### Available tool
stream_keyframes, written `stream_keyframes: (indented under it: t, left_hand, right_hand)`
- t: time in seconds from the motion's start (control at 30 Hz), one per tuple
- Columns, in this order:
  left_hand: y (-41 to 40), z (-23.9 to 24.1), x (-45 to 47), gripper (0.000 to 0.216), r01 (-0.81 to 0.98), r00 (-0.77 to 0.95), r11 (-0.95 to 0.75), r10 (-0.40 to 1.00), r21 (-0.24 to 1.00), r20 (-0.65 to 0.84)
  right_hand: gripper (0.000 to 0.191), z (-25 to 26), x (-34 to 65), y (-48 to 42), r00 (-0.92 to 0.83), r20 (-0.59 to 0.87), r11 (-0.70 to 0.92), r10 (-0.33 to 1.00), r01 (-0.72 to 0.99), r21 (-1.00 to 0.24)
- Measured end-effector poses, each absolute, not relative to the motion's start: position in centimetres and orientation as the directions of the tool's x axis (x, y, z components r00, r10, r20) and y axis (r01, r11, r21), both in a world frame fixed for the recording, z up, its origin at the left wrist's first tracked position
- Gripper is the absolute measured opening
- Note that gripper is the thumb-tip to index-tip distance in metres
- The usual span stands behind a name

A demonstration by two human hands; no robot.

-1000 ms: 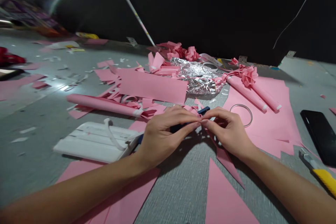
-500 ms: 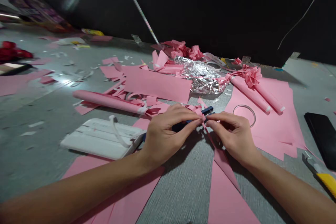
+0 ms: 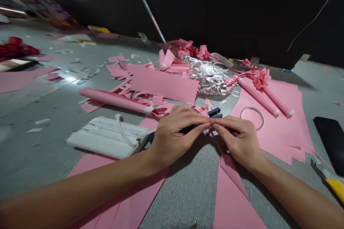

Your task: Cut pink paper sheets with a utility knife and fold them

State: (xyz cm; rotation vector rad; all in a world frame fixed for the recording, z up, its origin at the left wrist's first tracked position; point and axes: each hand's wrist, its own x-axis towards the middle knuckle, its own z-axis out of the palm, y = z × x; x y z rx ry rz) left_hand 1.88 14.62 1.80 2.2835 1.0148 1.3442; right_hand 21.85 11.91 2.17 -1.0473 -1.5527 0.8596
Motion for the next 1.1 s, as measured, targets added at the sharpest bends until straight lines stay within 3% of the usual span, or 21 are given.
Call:
stream_keyframes:
  t: [0.4, 0.73, 0.83, 1.0, 1.1]
  left_hand:
    - [15.1, 1.2, 2.0, 0.013, 0.37, 0.28, -0.787, 0.601, 0.493, 0.749]
    - [14.9, 0.9, 1.8, 0.013, 0.384, 0.355, -0.816, 0.563, 0.432, 0.747]
    - [15.0, 0.8, 1.9, 0.013, 0.378, 0.352, -0.815, 0.565, 0.439, 0.746]
    - [15.0, 1.0, 2.0, 0.013, 0.378, 0.335, -0.794, 0.597, 0.476, 0.729]
    - [15.1, 1.1, 1.9, 0.012, 0.372, 0.326, -0.774, 0.626, 0.513, 0.709]
  right_hand:
    - [0.018, 1.9, 21.9, 12.0, -0.144, 0.291, 0.312, 0.946, 0.145, -0.939]
    - [0.019, 2.4, 21.8, 12.0, -0.19, 0.524, 0.557, 0.83, 0.31, -0.77]
    - [0.018, 2.3, 21.9, 12.1, -0.192, 0.466, 0.503, 0.864, 0.285, -0.816]
    - [0.015, 2.1, 22.1, 12.4, -0.195, 0.24, 0.271, 0.951, 0.155, -0.95]
    - [0.01, 1.9, 22.1, 12.5, -0.198, 0.222, 0.253, 0.955, 0.145, -0.957]
